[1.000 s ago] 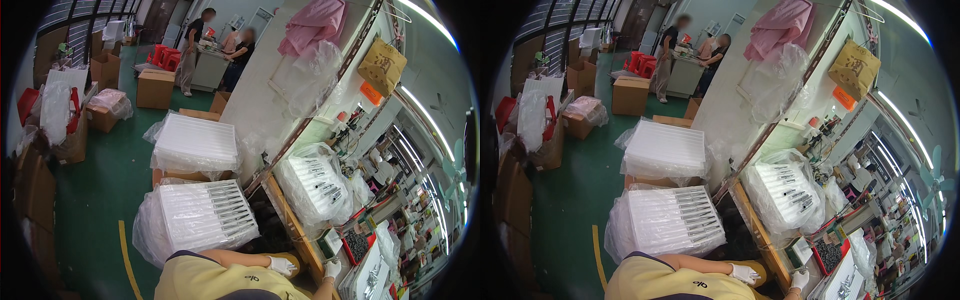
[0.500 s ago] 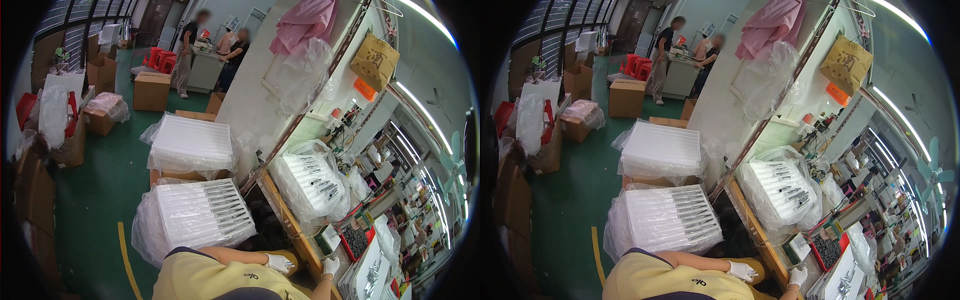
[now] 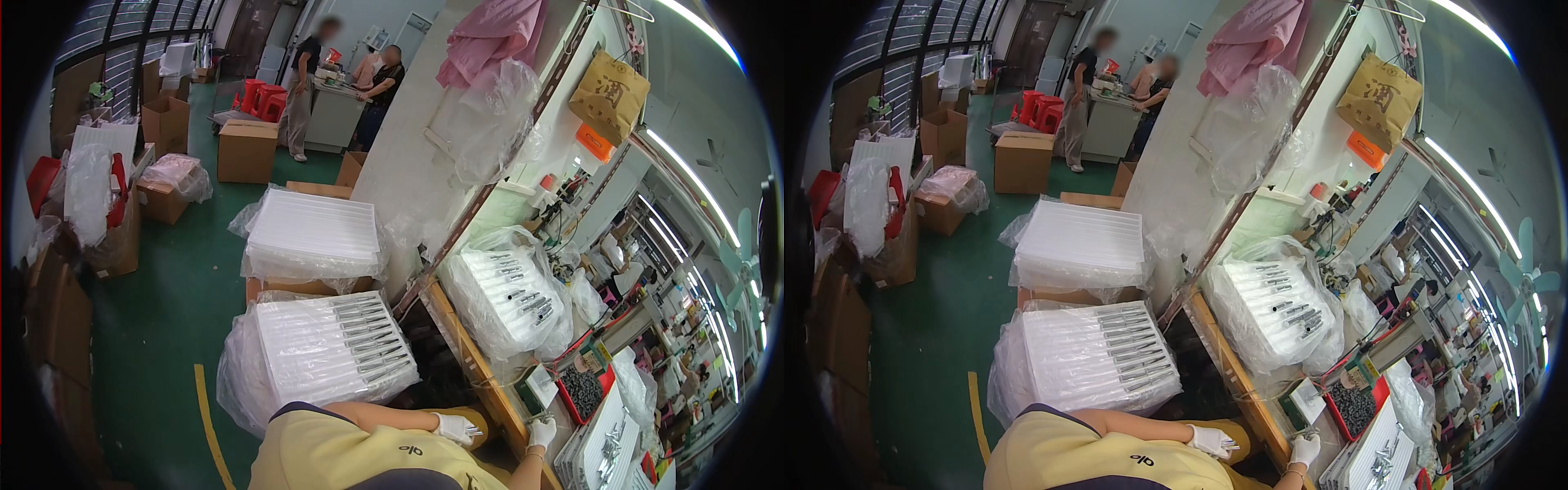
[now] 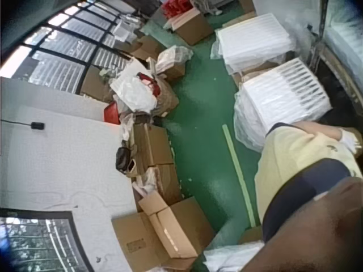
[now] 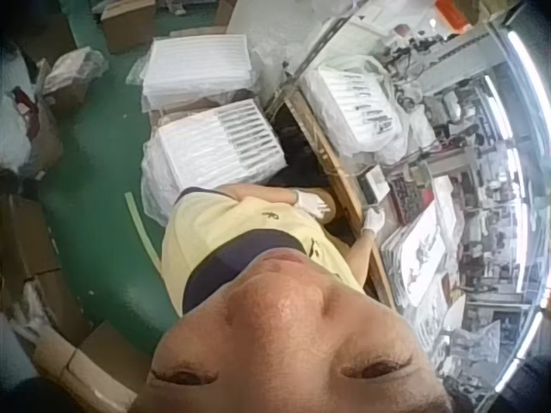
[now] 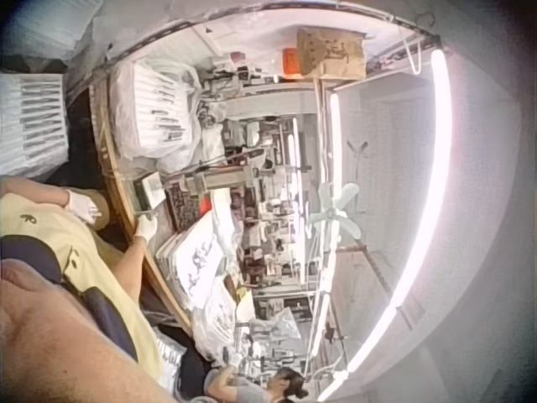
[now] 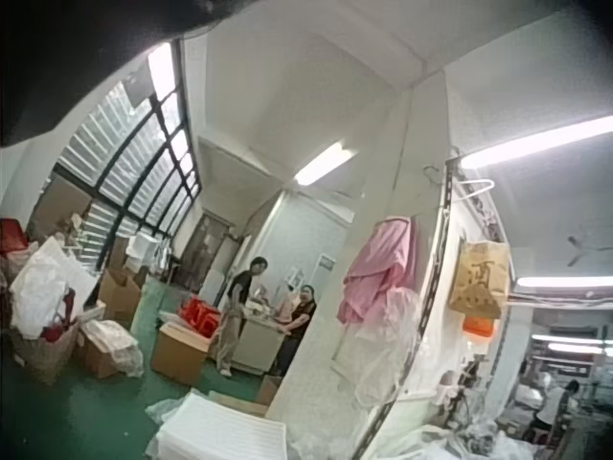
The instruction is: Manually assemble metal pins and components into hardware handles or hinges using a small mechanical press.
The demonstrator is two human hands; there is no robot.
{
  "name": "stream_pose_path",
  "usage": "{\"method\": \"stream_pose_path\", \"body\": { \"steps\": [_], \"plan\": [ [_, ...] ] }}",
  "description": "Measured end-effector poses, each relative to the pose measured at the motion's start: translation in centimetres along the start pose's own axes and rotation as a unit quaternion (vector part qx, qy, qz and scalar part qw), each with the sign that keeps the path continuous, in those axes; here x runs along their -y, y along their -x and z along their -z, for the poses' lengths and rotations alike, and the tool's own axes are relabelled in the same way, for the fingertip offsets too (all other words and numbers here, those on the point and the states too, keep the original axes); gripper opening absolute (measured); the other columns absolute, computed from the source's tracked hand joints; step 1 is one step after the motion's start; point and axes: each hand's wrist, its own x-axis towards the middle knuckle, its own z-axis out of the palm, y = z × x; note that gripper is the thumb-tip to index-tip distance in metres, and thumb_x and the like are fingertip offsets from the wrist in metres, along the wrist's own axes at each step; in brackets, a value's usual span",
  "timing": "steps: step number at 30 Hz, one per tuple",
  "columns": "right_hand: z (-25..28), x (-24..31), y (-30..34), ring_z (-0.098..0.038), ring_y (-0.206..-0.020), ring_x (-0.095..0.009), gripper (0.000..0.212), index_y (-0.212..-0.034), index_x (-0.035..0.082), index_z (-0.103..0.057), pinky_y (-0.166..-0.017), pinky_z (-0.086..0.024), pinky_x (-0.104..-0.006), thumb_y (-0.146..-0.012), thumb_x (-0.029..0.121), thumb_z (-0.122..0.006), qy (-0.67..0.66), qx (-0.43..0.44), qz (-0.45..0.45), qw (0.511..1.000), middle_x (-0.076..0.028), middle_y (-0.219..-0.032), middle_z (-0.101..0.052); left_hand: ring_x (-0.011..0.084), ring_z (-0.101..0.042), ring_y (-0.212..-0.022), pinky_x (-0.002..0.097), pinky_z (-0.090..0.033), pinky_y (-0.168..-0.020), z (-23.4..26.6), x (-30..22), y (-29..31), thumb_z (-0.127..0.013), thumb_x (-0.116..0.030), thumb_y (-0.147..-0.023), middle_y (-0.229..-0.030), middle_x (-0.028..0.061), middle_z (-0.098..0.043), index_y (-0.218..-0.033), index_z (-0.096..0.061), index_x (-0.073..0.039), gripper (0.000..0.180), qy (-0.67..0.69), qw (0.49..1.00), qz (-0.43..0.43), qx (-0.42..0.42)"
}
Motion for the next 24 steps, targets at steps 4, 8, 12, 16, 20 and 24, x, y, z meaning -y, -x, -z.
{"method": "stream_pose_path", "body": {
  "steps": [4, 8, 12, 16, 20, 24],
  "plan": [
    [0.3, 1.6, 0.6, -0.052, -0.055, -0.015, 0.008, -0.068, 0.001, -0.056, -0.056, -0.044, -0.0299, -0.067, 0.000, -0.064, 0.003, -0.003, 0.005, 1.000, -0.007, -0.062, -0.058, 0.0101, -0.051, -0.054, 0.0261, -0.040, -0.051, 0.0, -0.3, 0.4, -0.059, -0.033, -0.081, -0.062, 0.0000, -0.055, -0.077, -0.060, -0.012, 0.021, 0.014, 1.000, 0.003, -0.009],
    [0.2, 0.0, 0.0, -0.048, -0.054, -0.012, 0.009, -0.067, 0.002, -0.054, -0.054, -0.042, -0.0273, -0.068, -0.002, -0.062, 0.013, 0.001, -0.004, 1.000, -0.002, -0.060, -0.054, 0.0097, -0.050, -0.053, 0.0257, -0.040, -0.050, 0.0, -0.8, 0.5, -0.060, -0.032, -0.081, -0.062, -0.0006, -0.055, -0.077, -0.060, -0.013, 0.020, 0.018, 1.000, 0.020, 0.009],
    [0.5, 1.1, 0.4, -0.050, -0.056, -0.014, 0.008, -0.069, 0.002, -0.055, -0.056, -0.043, -0.0291, -0.067, -0.001, -0.063, 0.034, -0.003, 0.012, 0.999, -0.005, -0.061, -0.056, 0.0094, -0.051, -0.053, 0.0256, -0.040, -0.049, 0.0, -0.6, 0.4, -0.060, -0.031, -0.081, -0.062, -0.0007, -0.055, -0.077, -0.060, -0.013, 0.018, 0.024, 1.000, 0.018, -0.005],
    [0.8, 2.4, 0.9, -0.053, -0.057, -0.016, 0.007, -0.072, 0.001, -0.058, -0.059, -0.044, -0.0303, -0.068, 0.001, -0.063, 0.027, 0.005, -0.015, 1.000, -0.007, -0.063, -0.059, 0.0095, -0.051, -0.053, 0.0257, -0.040, -0.050, -0.1, -0.3, 0.3, -0.060, -0.031, -0.081, -0.063, -0.0005, -0.056, -0.078, -0.061, -0.013, 0.018, -0.006, 1.000, 0.009, -0.015],
    [0.7, 1.6, 0.7, -0.053, -0.058, -0.015, 0.007, -0.073, 0.001, -0.058, -0.059, -0.044, -0.0296, -0.069, 0.000, -0.064, 0.022, 0.016, -0.007, 1.000, -0.007, -0.064, -0.060, 0.0096, -0.051, -0.053, 0.0261, -0.040, -0.050, -0.2, -0.4, 0.4, -0.059, -0.030, -0.081, -0.063, -0.0002, -0.056, -0.077, -0.061, -0.013, 0.018, 0.035, 0.999, 0.019, -0.006],
    [0.5, 1.3, 0.5, -0.054, -0.059, -0.014, 0.007, -0.074, 0.001, -0.059, -0.059, -0.045, -0.0292, -0.070, 0.000, -0.064, -0.007, 0.024, -0.023, 0.999, -0.006, -0.065, -0.061, 0.0097, -0.051, -0.054, 0.0267, -0.040, -0.051, 0.1, -0.4, 0.3, -0.058, -0.030, -0.082, -0.063, 0.0001, -0.056, -0.075, -0.060, -0.013, 0.018, 0.017, 1.000, 0.024, -0.005]
  ]
}}
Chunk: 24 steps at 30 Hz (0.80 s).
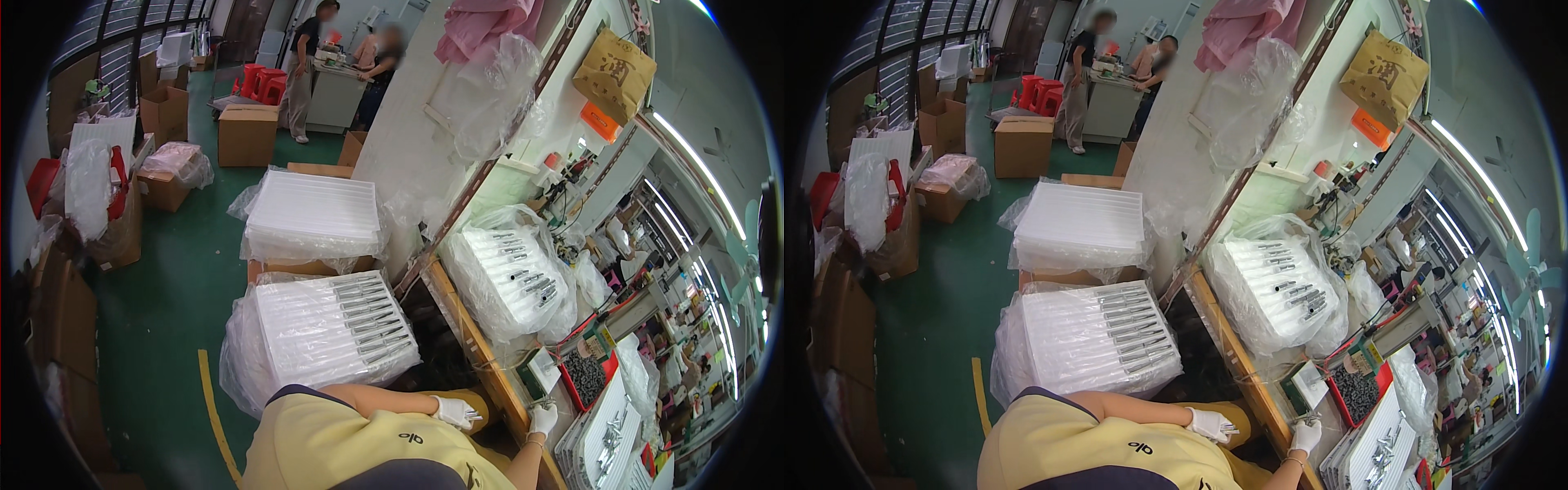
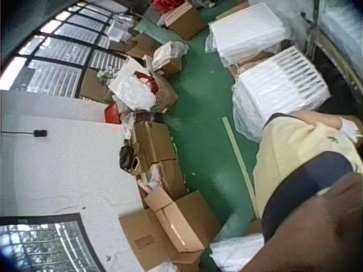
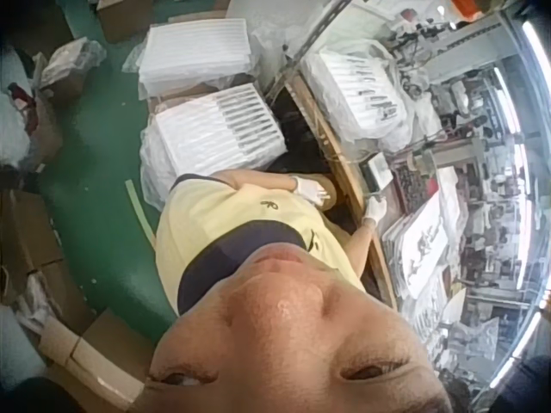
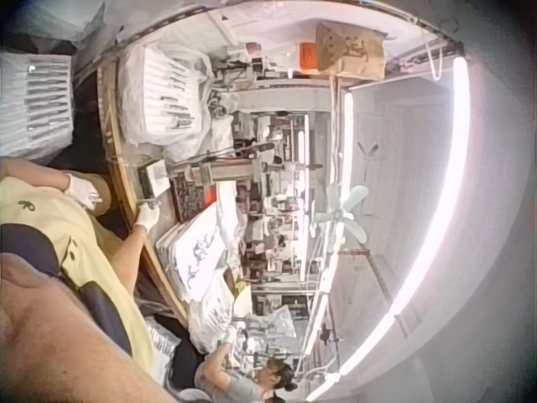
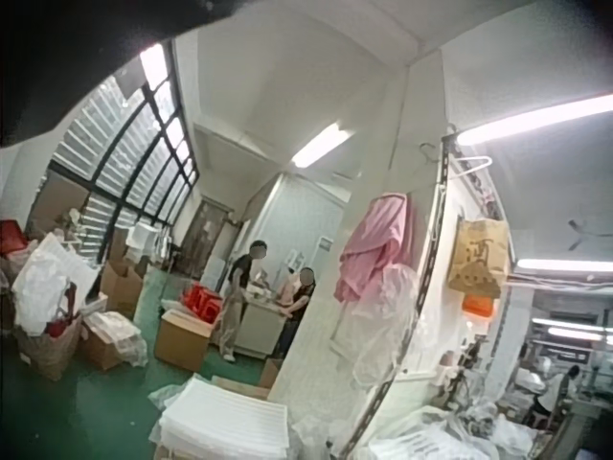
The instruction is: Manually assemble metal pins and components into hardware handles or hinges using a small mechanical press.
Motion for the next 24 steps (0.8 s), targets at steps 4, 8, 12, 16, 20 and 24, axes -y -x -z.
{"method": "stream_pose_path", "body": {
  "steps": [4, 8, 12, 16, 20, 24],
  "plan": [
    [0.0, -0.3, 0.0, -0.054, -0.058, -0.013, 0.008, -0.075, 0.001, -0.058, -0.058, -0.046, -0.0291, -0.071, -0.001, -0.064, -0.006, -0.002, 0.008, 1.000, -0.006, -0.066, -0.060, 0.0099, -0.051, -0.055, 0.0272, -0.040, -0.051, -0.1, 0.2, -0.4, -0.058, -0.029, -0.082, -0.063, 0.0001, -0.057, -0.074, -0.061, -0.013, 0.018, -0.003, 1.000, 0.007, -0.004],
    [0.1, 0.9, 0.3, -0.054, -0.058, -0.012, 0.008, -0.076, 0.001, -0.059, -0.054, -0.047, -0.0282, -0.072, -0.003, -0.063, -0.011, 0.011, 0.015, 1.000, -0.005, -0.066, -0.059, 0.0104, -0.052, -0.056, 0.0264, -0.041, -0.052, 0.0, -0.5, -0.2, -0.060, -0.030, -0.081, -0.065, 0.0002, -0.058, -0.077, -0.061, -0.012, 0.019, -0.023, 1.000, 0.015, -0.006],
    [0.6, 2.3, 1.1, -0.046, -0.057, -0.009, 0.007, -0.072, 0.002, -0.057, -0.055, -0.041, -0.0259, -0.071, -0.003, -0.061, -0.013, 0.001, 0.004, 1.000, -0.001, -0.063, -0.054, 0.0102, -0.052, -0.056, 0.0259, -0.042, -0.052, -0.1, -0.7, -0.4, -0.060, -0.031, -0.081, -0.065, 0.0007, -0.058, -0.080, -0.062, -0.011, 0.020, -0.024, 1.000, 0.018, 0.001],
    [0.7, 3.1, 1.5, -0.047, -0.056, -0.010, 0.006, -0.072, 0.002, -0.057, -0.056, -0.041, -0.0262, -0.071, -0.003, -0.061, -0.031, 0.001, -0.011, 0.999, -0.001, -0.062, -0.054, 0.0100, -0.052, -0.055, 0.0256, -0.041, -0.052, -0.2, -0.3, -0.7, -0.060, -0.031, -0.082, -0.064, 0.0007, -0.058, -0.081, -0.062, -0.011, 0.020, 0.001, 0.999, 0.039, -0.003],
    [0.9, 3.3, 1.7, -0.047, -0.056, -0.010, 0.006, -0.073, 0.002, -0.058, -0.056, -0.041, -0.0260, -0.072, -0.003, -0.061, -0.047, 0.007, -0.020, 0.999, -0.001, -0.062, -0.055, 0.0093, -0.051, -0.054, 0.0247, -0.041, -0.051, -0.3, 0.3, -1.0, -0.061, -0.030, -0.082, -0.063, 0.0003, -0.057, -0.081, -0.062, -0.011, 0.019, 0.024, 0.999, 0.037, -0.001],
    [0.6, 2.3, 1.3, -0.049, -0.057, -0.010, 0.005, -0.073, 0.002, -0.059, -0.057, -0.042, -0.0259, -0.072, -0.002, -0.062, -0.037, 0.000, -0.014, 0.999, -0.002, -0.063, -0.057, 0.0088, -0.050, -0.054, 0.0242, -0.040, -0.051, -0.2, 0.8, -1.3, -0.061, -0.030, -0.082, -0.063, 0.0000, -0.057, -0.080, -0.062, -0.010, 0.020, 0.044, 0.998, 0.035, -0.001]
  ]
}}
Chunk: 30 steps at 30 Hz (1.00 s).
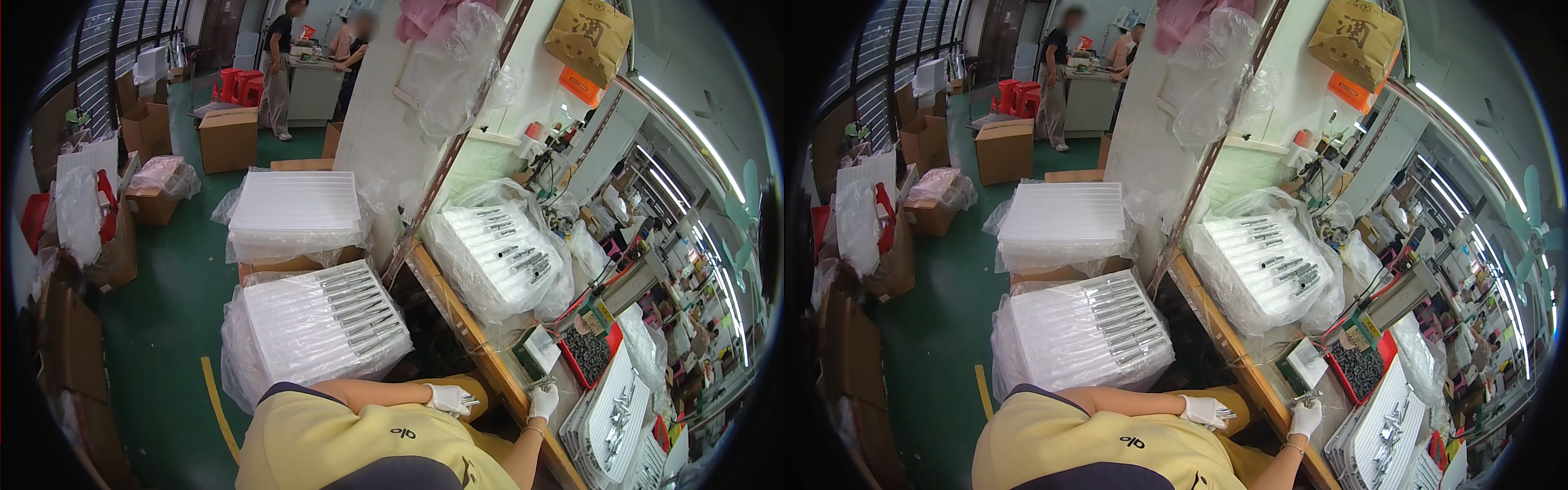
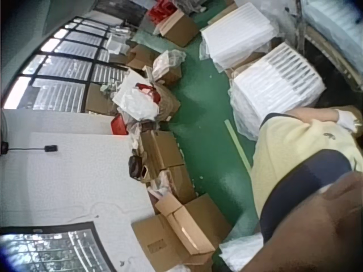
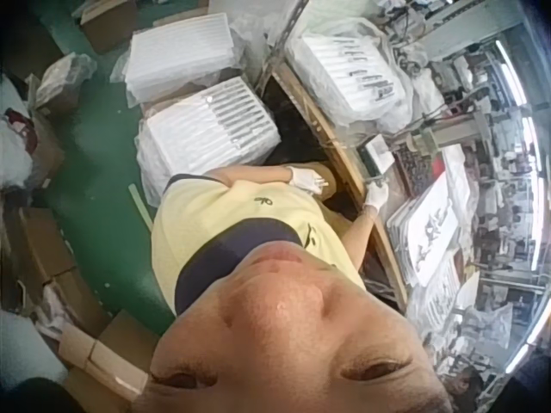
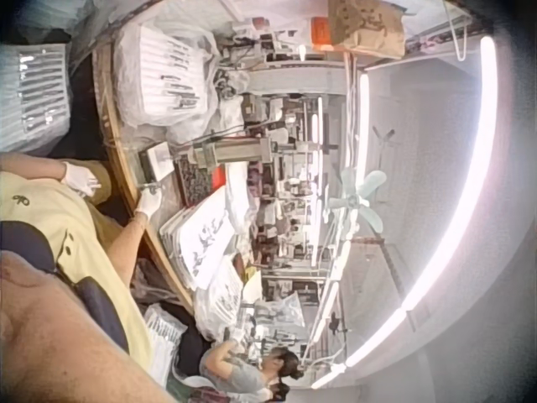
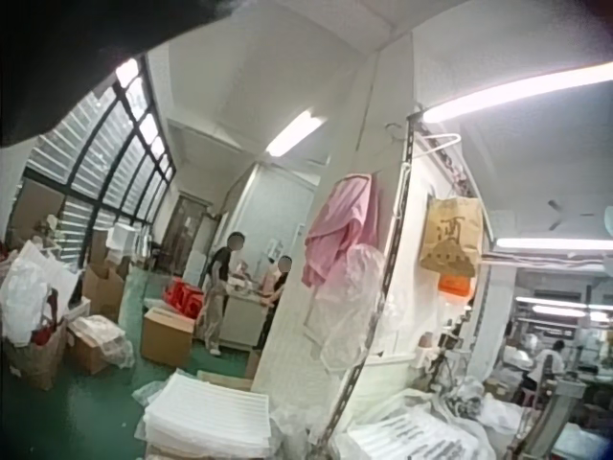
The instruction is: Manually assemble metal pins and components into hardware handles or hinges using a small mechanical press.
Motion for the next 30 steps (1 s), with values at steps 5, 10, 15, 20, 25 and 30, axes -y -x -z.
{"method": "stream_pose_path", "body": {
  "steps": [5, 10, 15, 20, 25, 30],
  "plan": [
    [-0.3, 0.0, 0.0, -0.050, -0.058, -0.011, 0.005, -0.074, 0.001, -0.059, -0.059, -0.043, -0.0263, -0.072, -0.002, -0.062, 0.006, -0.008, 0.010, 1.000, -0.003, -0.064, -0.058, 0.0087, -0.050, -0.054, 0.0239, -0.040, -0.051, 0.2, -0.8, 0.4, -0.061, -0.032, -0.082, -0.063, -0.0003, -0.056, -0.081, -0.061, -0.011, 0.021, 0.002, 1.000, 0.013, 0.000],
    [-0.1, 0.6, 0.0, -0.051, -0.059, -0.011, 0.006, -0.076, 0.000, -0.060, -0.060, -0.044, -0.0265, -0.072, -0.002, -0.062, 0.012, 0.000, 0.007, 1.000, -0.003, -0.066, -0.059, 0.0083, -0.050, -0.054, 0.0236, -0.040, -0.050, 0.1, -0.8, 0.5, -0.061, -0.032, -0.082, -0.063, -0.0006, -0.056, -0.083, -0.061, -0.011, 0.021, -0.006, 1.000, 0.018, -0.007],
    [-0.1, -1.6, -0.5, -0.052, -0.061, -0.011, 0.007, -0.079, 0.000, -0.061, -0.060, -0.044, -0.0262, -0.072, -0.002, -0.062, -0.002, 0.012, -0.007, 1.000, -0.004, -0.068, -0.060, 0.0082, -0.051, -0.055, 0.0240, -0.041, -0.051, -0.2, -1.1, 1.0, -0.061, -0.032, -0.083, -0.064, -0.0001, -0.057, -0.084, -0.061, -0.010, 0.022, 0.009, 0.999, 0.032, 0.003],
    [0.3, -1.6, 0.1, -0.060, -0.066, -0.016, 0.010, -0.086, 0.001, -0.062, -0.065, -0.048, -0.0295, -0.075, 0.002, -0.061, 0.013, -0.002, 0.023, 1.000, -0.009, -0.074, -0.064, 0.0087, -0.055, -0.058, 0.0250, -0.044, -0.054, 0.1, -1.7, 0.9, -0.059, -0.029, -0.086, -0.067, 0.0012, -0.059, -0.092, -0.062, -0.007, 0.023, -0.022, 1.000, 0.011, 0.004],
    [0.3, 0.7, 0.2, -0.061, -0.080, -0.036, 0.017, -0.088, 0.005, -0.061, -0.072, -0.048, -0.0394, -0.077, 0.017, -0.062, 0.124, -0.001, -0.004, 0.992, -0.019, -0.084, -0.063, 0.0089, -0.056, -0.059, 0.0228, -0.047, -0.055, 1.6, -5.8, 0.1, -0.061, -0.020, -0.087, -0.071, 0.0018, -0.060, -0.093, -0.061, -0.005, 0.017, 0.028, 0.998, 0.051, -0.008],
    [0.3, 2.4, 0.0, -0.063, -0.075, -0.036, 0.026, -0.089, 0.004, -0.061, -0.066, -0.048, -0.0392, -0.079, 0.027, -0.067, 0.087, -0.038, -0.054, 0.994, -0.018, -0.080, -0.064, 0.0081, -0.057, -0.068, 0.0242, -0.049, -0.058, 4.5, -12.0, -6.1, -0.069, -0.005, -0.079, -0.091, 0.0077, -0.063, -0.114, -0.057, -0.001, 0.038, -0.035, 0.989, -0.078, -0.117]
  ]
}}
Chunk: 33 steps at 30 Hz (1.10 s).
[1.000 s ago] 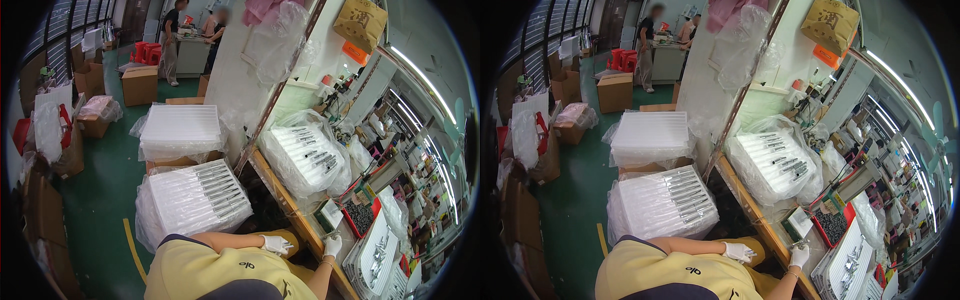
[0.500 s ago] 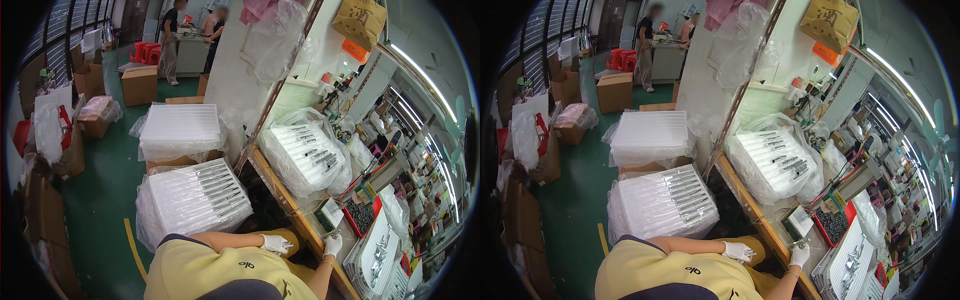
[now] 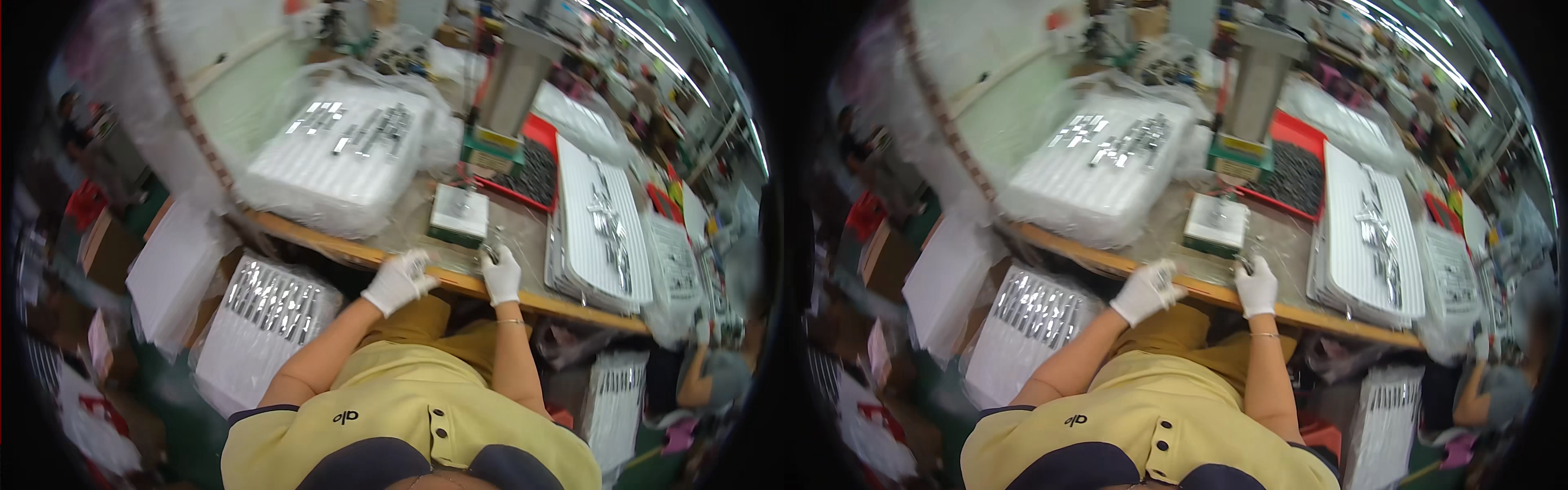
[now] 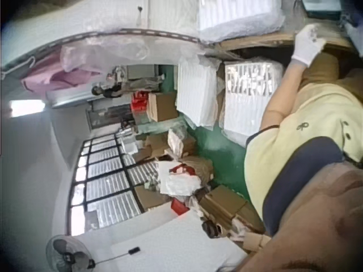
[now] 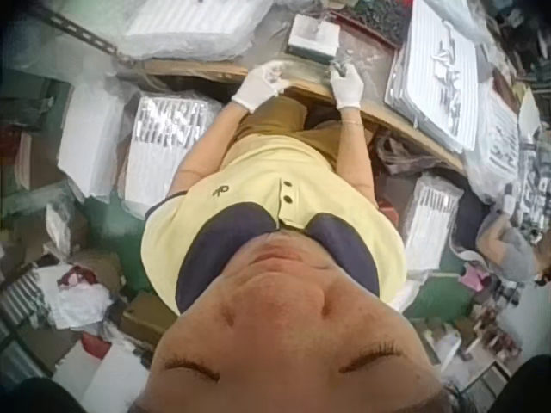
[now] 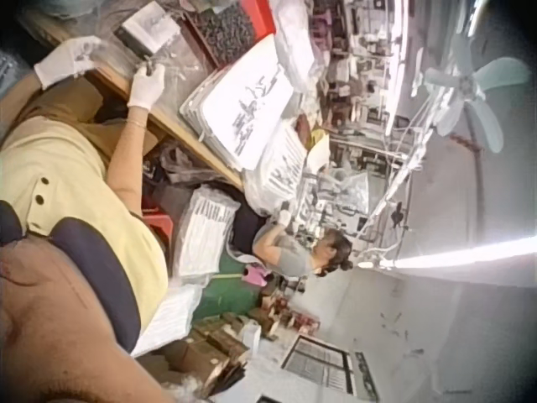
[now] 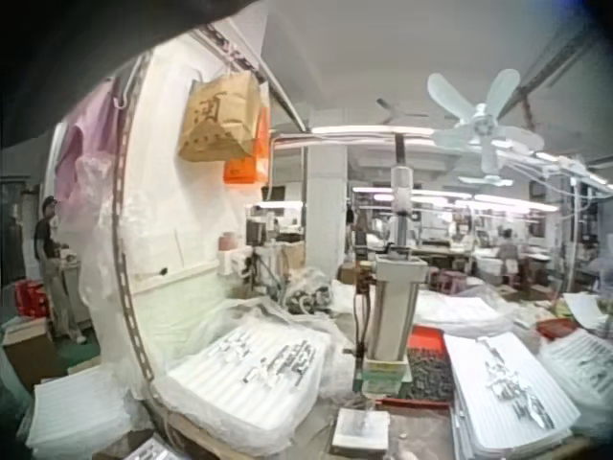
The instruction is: Manually assemble metal pins and components into hardware handles or hinges using a small mechanical press.
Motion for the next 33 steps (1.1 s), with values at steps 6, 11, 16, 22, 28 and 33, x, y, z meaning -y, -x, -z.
{"method": "stream_pose_path", "body": {
  "steps": [6, 11, 16, 22, 28, 33],
  "plan": [
    [0.9, -0.2, 0.3, -0.068, -0.076, -0.020, 0.023, -0.097, 0.003, -0.061, -0.069, -0.052, -0.0293, -0.079, 0.015, -0.070, -0.081, 0.014, -0.033, 0.996, -0.013, -0.082, -0.068, 0.0179, -0.061, -0.103, 0.0257, -0.049, -0.084, -0.2, -0.1, -13.3, -0.075, -0.006, -0.074, -0.114, 0.0192, -0.061, -0.132, -0.044, 0.001, 0.066, -0.110, 0.991, -0.024, -0.071],
    [1.2, -0.6, -0.3, -0.066, -0.071, -0.017, 0.018, -0.090, 0.002, -0.061, -0.066, -0.050, -0.0288, -0.079, 0.013, -0.069, -0.130, 0.029, -0.082, 0.988, -0.011, -0.077, -0.068, 0.0301, -0.063, -0.091, 0.0367, -0.050, -0.079, -0.8, -0.7, -18.6, -0.071, -0.039, -0.072, -0.101, 0.0135, -0.066, -0.121, -0.057, -0.013, 0.057, -0.393, 0.919, 0.003, -0.014],
    [0.8, 3.0, -4.6, -0.066, -0.076, -0.020, 0.023, -0.094, 0.001, -0.062, -0.071, -0.051, -0.0294, -0.078, 0.016, -0.069, -0.163, 0.017, -0.011, 0.986, -0.013, -0.081, -0.068, 0.0210, -0.062, -0.081, 0.0301, -0.047, -0.074, -0.3, 3.0, -18.8, -0.065, -0.018, -0.080, -0.088, 0.0105, -0.066, -0.103, -0.058, -0.003, 0.028, -0.077, 0.993, -0.017, -0.084],
    [-2.1, 4.5, -10.1, -0.066, -0.085, -0.027, 0.031, -0.102, 0.003, -0.063, -0.077, -0.050, -0.0330, -0.078, 0.022, -0.068, -0.107, 0.104, -0.033, 0.988, -0.016, -0.089, -0.068, 0.0098, -0.054, -0.060, 0.0235, -0.043, -0.057, 0.5, -0.3, -13.1, -0.063, -0.008, -0.080, -0.079, 0.0055, -0.063, -0.096, -0.057, -0.002, 0.018, 0.046, 0.992, 0.027, -0.117],
    [-2.9, 4.7, -10.3, -0.065, -0.087, -0.030, 0.036, -0.106, 0.005, -0.063, -0.080, -0.050, -0.0346, -0.077, 0.027, -0.068, -0.059, 0.138, -0.033, 0.988, -0.017, -0.093, -0.067, 0.0056, -0.048, -0.054, 0.0200, -0.038, -0.051, 0.4, -0.9, -10.5, -0.063, -0.004, -0.083, -0.073, 0.0023, -0.059, -0.097, -0.056, 0.000, 0.016, 0.127, 0.984, 0.055, -0.109],
    [-0.6, 3.5, -7.6, -0.064, -0.089, -0.026, 0.042, -0.114, 0.003, -0.060, -0.078, -0.049, -0.0325, -0.078, 0.023, -0.068, -0.086, 0.120, -0.048, 0.988, -0.016, -0.099, -0.066, 0.0053, -0.048, -0.056, 0.0186, -0.038, -0.052, -0.3, -2.1, -9.4, -0.060, -0.007, -0.085, -0.081, 0.0054, -0.064, -0.102, -0.057, 0.001, 0.019, 0.127, 0.988, 0.067, -0.061]
  ]
}}
